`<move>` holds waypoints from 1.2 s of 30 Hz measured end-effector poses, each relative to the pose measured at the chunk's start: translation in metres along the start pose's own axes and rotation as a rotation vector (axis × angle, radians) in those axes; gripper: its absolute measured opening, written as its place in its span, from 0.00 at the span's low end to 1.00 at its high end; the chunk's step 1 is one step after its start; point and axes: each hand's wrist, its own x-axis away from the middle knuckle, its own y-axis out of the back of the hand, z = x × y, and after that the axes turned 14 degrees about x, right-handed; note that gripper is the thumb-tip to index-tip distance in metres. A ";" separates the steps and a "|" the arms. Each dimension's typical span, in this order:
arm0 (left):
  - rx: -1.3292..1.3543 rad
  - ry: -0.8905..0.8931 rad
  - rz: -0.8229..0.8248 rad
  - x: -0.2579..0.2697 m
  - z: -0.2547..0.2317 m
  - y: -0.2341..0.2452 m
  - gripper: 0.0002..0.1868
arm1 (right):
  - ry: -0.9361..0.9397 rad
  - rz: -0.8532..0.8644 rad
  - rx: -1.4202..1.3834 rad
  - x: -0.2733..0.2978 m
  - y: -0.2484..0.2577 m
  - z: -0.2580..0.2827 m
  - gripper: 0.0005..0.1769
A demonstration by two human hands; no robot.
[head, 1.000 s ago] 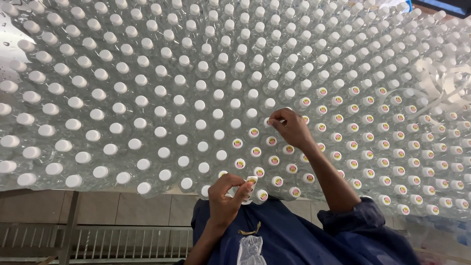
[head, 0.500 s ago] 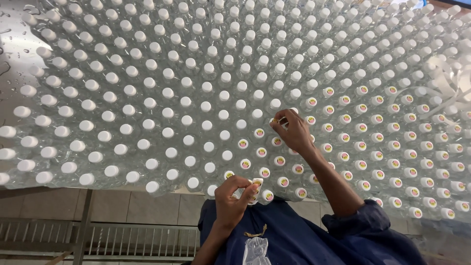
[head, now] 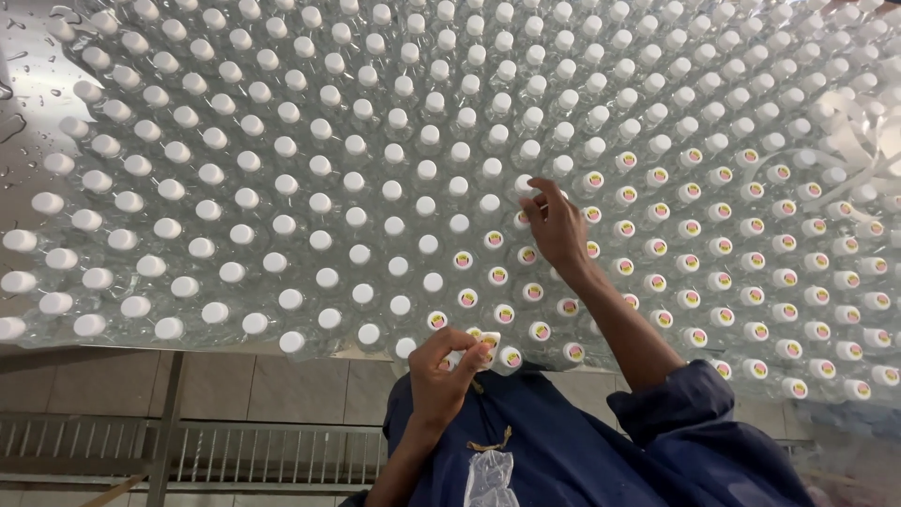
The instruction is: Manually applying small circular labels to the caps of plastic water bottles arranged in a grid on a table.
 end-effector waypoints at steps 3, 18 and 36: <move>0.095 -0.050 -0.036 -0.017 -0.005 -0.001 0.14 | 0.211 -0.284 0.116 0.006 0.007 0.004 0.13; 0.029 -0.148 0.031 -0.026 -0.016 -0.010 0.15 | 0.266 0.152 -0.725 0.129 0.098 0.094 0.15; -0.008 -0.184 -0.042 -0.022 0.002 -0.012 0.11 | 0.397 0.016 -0.689 0.122 0.098 0.094 0.07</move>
